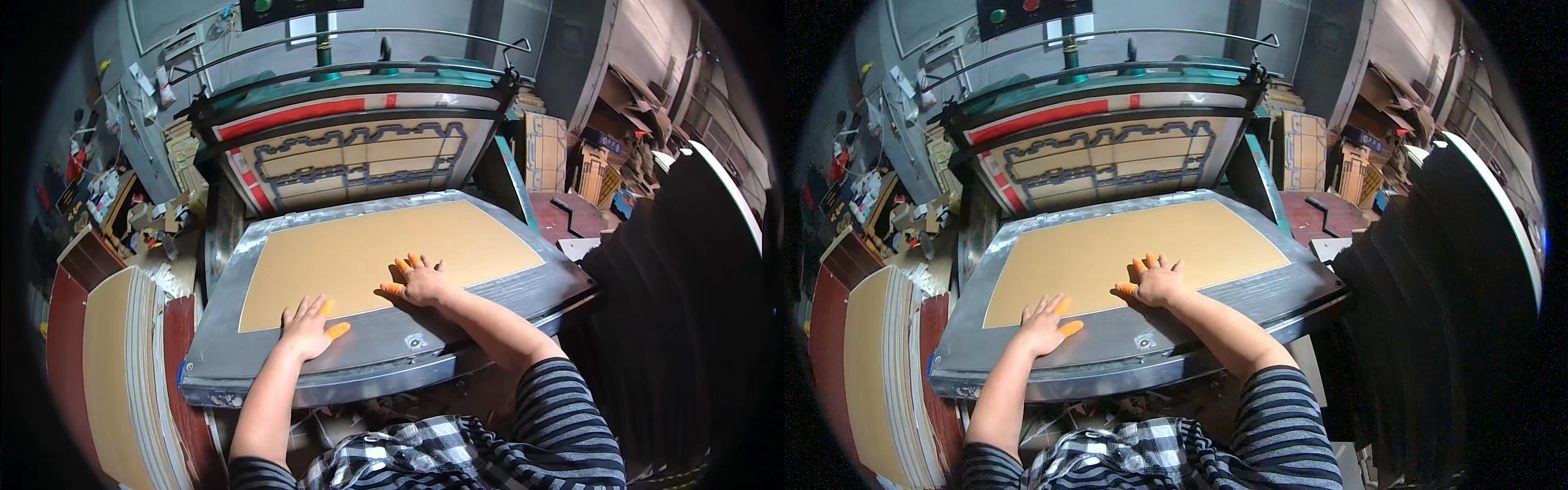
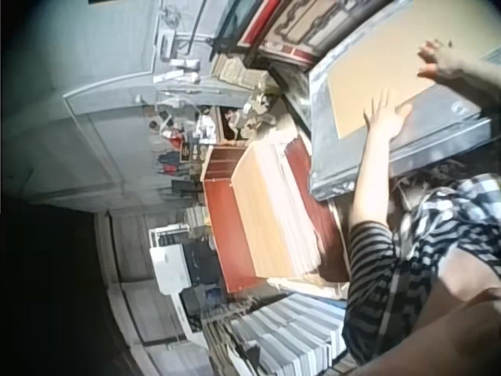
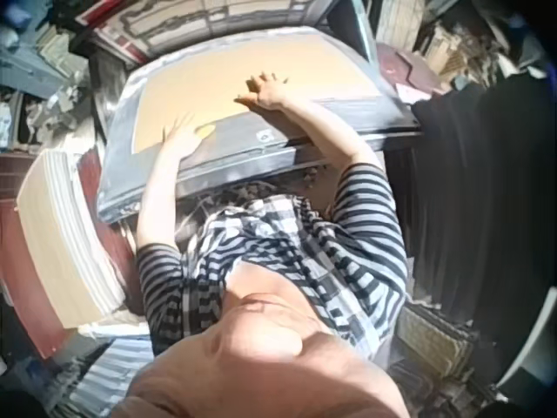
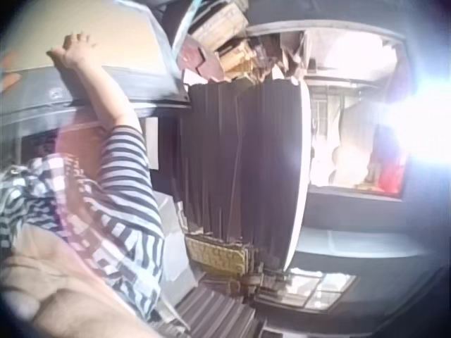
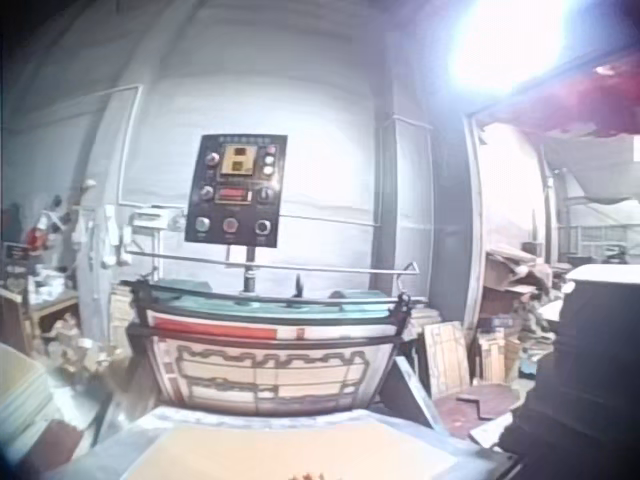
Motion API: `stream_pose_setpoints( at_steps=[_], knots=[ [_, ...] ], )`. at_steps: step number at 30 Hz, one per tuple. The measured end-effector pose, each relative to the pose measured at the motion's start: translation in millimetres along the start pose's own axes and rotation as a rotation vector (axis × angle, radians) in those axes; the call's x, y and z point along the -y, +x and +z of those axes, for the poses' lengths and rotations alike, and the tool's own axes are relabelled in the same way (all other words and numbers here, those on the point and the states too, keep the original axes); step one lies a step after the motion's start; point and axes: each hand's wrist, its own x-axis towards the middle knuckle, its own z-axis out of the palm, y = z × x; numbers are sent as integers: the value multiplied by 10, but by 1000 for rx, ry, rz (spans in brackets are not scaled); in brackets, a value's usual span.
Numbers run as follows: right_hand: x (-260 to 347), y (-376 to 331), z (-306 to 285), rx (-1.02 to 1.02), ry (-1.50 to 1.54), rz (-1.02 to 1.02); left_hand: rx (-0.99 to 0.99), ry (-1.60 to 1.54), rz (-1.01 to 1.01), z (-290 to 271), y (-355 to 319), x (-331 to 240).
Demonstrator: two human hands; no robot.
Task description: The person repeatedly places large cardboard sheets onto a guillotine-style paper cutter, aligns them, and operates the machine to cut them. The cut pieces are then stacked on a nearby table. The process is repeated multiple times throughout the clip.
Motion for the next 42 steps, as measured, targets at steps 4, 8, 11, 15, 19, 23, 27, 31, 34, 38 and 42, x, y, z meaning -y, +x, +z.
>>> stream_pose_setpoints(
  at_steps=[4,8,11,15,19,23,27,31,34,38,42],
  knots=[
    [-243,-58,-105,45,-20,15,16,14,-10,-26,-37,-72],
    [-211,15,-69,334,-21,130,19,10,-26,-22,-57,-87],
    [-220,48,-92,388,-10,135,27,2,-18,-31,-56,-88],
    [-161,1,-97,352,24,117,44,16,-23,-42,-71,-70],
    [-206,36,-111,413,50,98,48,11,-22,-14,-53,-46],
    [-212,81,-58,409,29,87,27,33,-12,60,-16,6],
    [-232,90,-54,389,41,91,15,26,2,68,-1,17],
    [-186,26,-129,326,1,106,16,33,-2,42,-4,-5],
    [-150,113,-184,331,-32,118,0,22,0,61,9,19],
    [70,596,-717,-59,104,-62,-31,-8,2,143,-17,74],
    [410,1283,-1961,-736,168,-334,-15,9,9,105,67,24]
  ],
)
